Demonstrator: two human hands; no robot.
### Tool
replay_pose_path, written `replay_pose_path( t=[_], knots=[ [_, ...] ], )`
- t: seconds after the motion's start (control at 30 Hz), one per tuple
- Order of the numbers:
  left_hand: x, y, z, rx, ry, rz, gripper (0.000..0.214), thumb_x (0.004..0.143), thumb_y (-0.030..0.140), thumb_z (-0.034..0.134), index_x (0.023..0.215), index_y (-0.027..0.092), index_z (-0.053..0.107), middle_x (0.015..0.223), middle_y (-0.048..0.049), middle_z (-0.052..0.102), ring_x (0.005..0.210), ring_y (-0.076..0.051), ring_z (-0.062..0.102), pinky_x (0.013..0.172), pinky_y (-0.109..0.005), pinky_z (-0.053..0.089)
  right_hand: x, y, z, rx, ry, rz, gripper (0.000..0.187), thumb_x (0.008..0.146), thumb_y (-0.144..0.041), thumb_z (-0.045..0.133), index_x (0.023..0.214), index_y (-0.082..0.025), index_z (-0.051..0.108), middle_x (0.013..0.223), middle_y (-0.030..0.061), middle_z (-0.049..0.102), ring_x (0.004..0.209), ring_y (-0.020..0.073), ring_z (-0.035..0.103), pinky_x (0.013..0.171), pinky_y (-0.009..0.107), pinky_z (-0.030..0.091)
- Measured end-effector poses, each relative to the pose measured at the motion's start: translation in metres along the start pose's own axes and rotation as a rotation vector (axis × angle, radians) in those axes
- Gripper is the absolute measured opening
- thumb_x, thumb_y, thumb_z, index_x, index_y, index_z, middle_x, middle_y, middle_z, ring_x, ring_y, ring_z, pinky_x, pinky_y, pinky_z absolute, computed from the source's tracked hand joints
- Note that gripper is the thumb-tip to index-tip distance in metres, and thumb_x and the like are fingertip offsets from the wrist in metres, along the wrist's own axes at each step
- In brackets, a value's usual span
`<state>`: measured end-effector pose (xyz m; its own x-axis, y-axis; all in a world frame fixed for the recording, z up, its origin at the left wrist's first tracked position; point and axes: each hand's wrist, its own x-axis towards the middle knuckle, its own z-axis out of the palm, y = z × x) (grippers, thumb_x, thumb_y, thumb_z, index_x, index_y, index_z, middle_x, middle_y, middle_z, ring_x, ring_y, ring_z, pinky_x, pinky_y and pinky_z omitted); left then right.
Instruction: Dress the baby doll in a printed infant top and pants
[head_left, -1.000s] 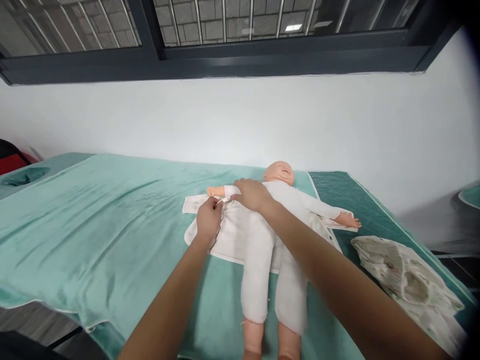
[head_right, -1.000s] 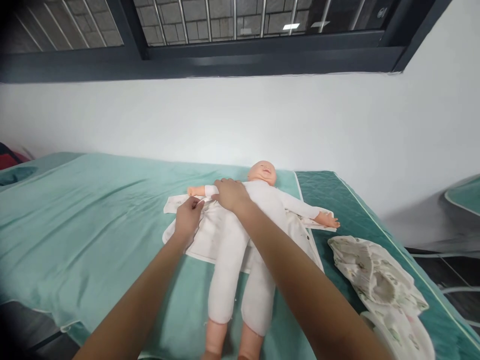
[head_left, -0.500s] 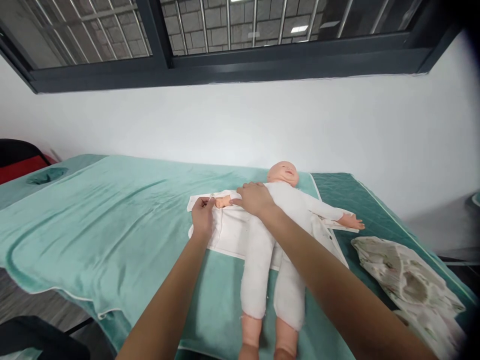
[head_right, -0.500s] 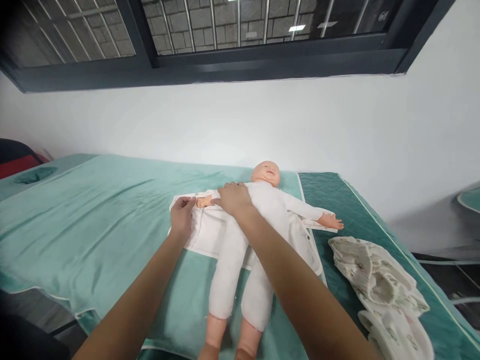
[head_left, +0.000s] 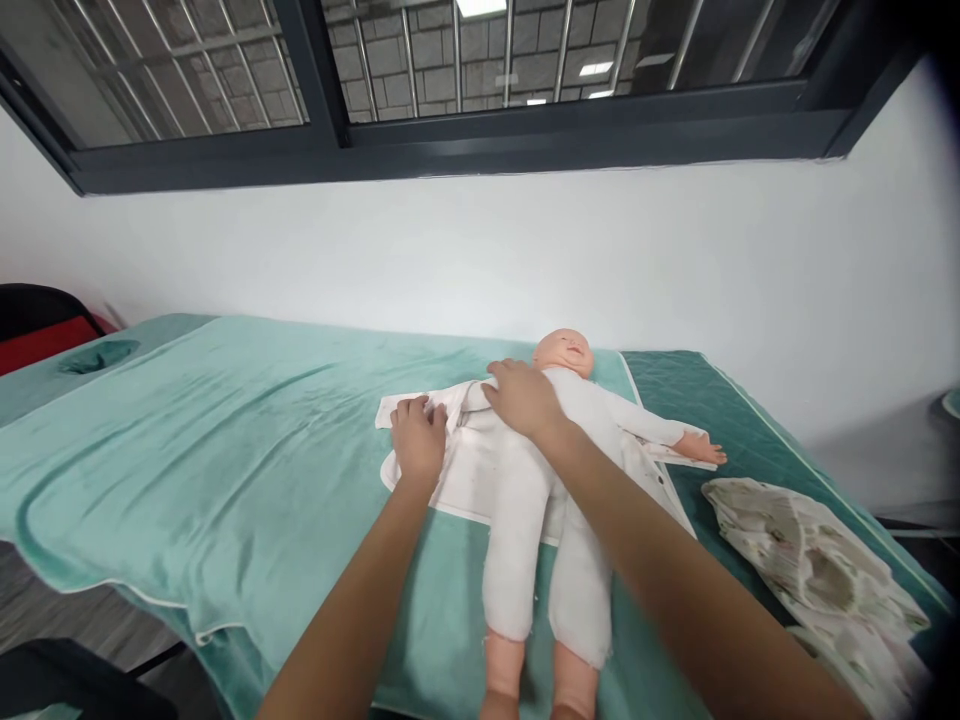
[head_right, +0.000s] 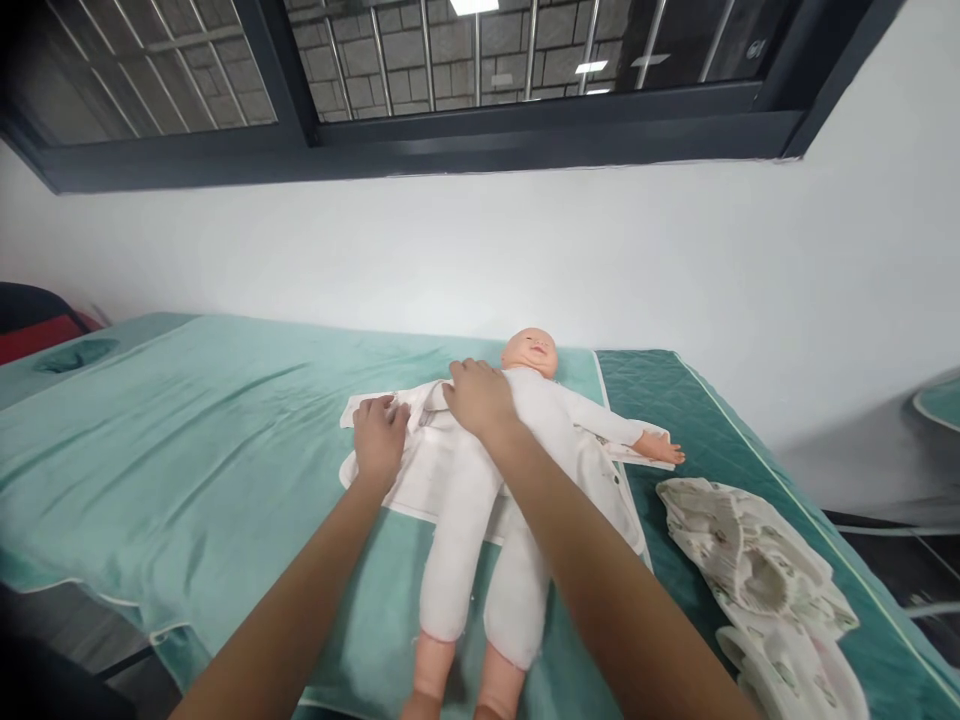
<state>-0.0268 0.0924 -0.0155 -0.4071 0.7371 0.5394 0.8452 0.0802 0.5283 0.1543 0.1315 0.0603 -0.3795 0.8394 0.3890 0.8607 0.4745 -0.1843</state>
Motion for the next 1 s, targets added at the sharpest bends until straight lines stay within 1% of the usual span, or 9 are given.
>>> replay_pose_path(
  t=[0.1,0.17,0.23,0.33,0.43,0.53,0.7,0.83,1.0],
  knots=[
    [0.000,0.002,0.001,0.128,-0.024,-0.041,0.032,0.086,0.038,0.059,0.112,0.019,0.064,0.118,-0.0118,0.061,0.113,-0.033,0.051,0.094,-0.045,0.043,-0.028,0.033,-0.014,0.200,0.248,0.146,0.031,0.094,-0.031,0.044,0.117,-0.018,0.060,0.119,0.0115,0.063,0.113,0.0257,0.055,0.092,0.037,0.043],
    [-0.002,0.005,-0.001,0.165,-0.046,-0.044,0.022,0.087,0.033,0.058,0.105,0.021,0.064,0.116,-0.0105,0.062,0.111,-0.032,0.052,0.089,-0.044,0.044,-0.050,0.058,-0.017,0.280,0.426,0.295,0.033,0.092,-0.032,0.044,0.116,-0.015,0.060,0.119,0.0147,0.060,0.112,0.0254,0.056,0.094,0.036,0.044],
    [-0.004,0.009,-0.005,0.190,-0.059,-0.004,0.013,0.089,0.027,0.054,0.096,0.022,0.064,0.110,-0.0094,0.064,0.109,-0.030,0.054,0.086,-0.042,0.043,-0.071,0.080,-0.016,0.292,0.491,0.499,0.036,0.092,-0.036,0.043,0.117,-0.015,0.059,0.116,0.0153,0.061,0.104,0.0259,0.059,0.090,0.038,0.045],
    [-0.008,0.015,-0.010,0.214,-0.066,0.112,0.017,0.094,0.025,0.047,0.089,0.022,0.062,0.102,-0.0080,0.065,0.104,-0.027,0.056,0.086,-0.040,0.042,-0.091,0.098,-0.015,0.279,0.283,0.739,0.042,0.092,-0.045,0.040,0.116,-0.016,0.059,0.099,0.0141,0.067,0.097,0.0312,0.062,0.086,0.043,0.045],
    [-0.010,0.017,-0.013,0.213,-0.074,0.169,0.020,0.096,0.028,0.043,0.097,0.021,0.062,0.108,-0.0085,0.064,0.103,-0.025,0.057,0.087,-0.039,0.042,-0.098,0.099,-0.018,0.240,0.116,0.840,0.052,0.093,-0.053,0.036,0.122,-0.015,0.055,0.095,0.0167,0.070,0.096,0.0359,0.064,0.084,0.046,0.045],
    [-0.011,0.015,-0.013,0.258,-0.067,0.074,0.025,0.094,0.034,0.049,0.111,0.021,0.061,0.119,-0.0108,0.061,0.110,-0.028,0.055,0.088,-0.041,0.043,-0.100,0.095,-0.021,0.267,0.067,0.846,0.058,0.093,-0.058,0.034,0.127,-0.015,0.052,0.097,0.0185,0.070,0.098,0.0376,0.064,0.084,0.047,0.044],
    [-0.010,0.013,-0.011,0.325,-0.106,-0.009,0.020,0.092,0.031,0.047,0.096,0.021,0.064,0.111,-0.0110,0.063,0.110,-0.031,0.054,0.087,-0.042,0.043,-0.104,0.097,-0.013,0.529,0.167,0.722,0.059,0.091,-0.062,0.040,0.132,-0.022,0.051,0.105,0.0136,0.072,0.102,0.0328,0.064,0.088,0.044,0.045],
    [-0.008,0.013,-0.009,0.312,-0.062,-0.101,0.023,0.088,0.033,0.053,0.106,0.020,0.061,0.117,-0.0129,0.062,0.112,-0.033,0.053,0.090,-0.046,0.043,-0.104,0.100,-0.002,0.749,0.222,0.650,0.066,0.086,-0.069,0.046,0.133,-0.023,0.050,0.111,0.0119,0.071,0.100,0.0291,0.065,0.090,0.044,0.047],
    [-0.006,0.010,-0.007,0.268,-0.069,-0.171,0.026,0.088,0.030,0.052,0.111,0.020,0.060,0.118,-0.0139,0.062,0.115,-0.033,0.053,0.091,-0.047,0.041,-0.102,0.099,0.004,0.899,0.226,0.608,0.067,0.082,-0.067,0.055,0.133,-0.023,0.050,0.108,0.0094,0.071,0.094,0.0258,0.066,0.087,0.041,0.049]
  ],
)
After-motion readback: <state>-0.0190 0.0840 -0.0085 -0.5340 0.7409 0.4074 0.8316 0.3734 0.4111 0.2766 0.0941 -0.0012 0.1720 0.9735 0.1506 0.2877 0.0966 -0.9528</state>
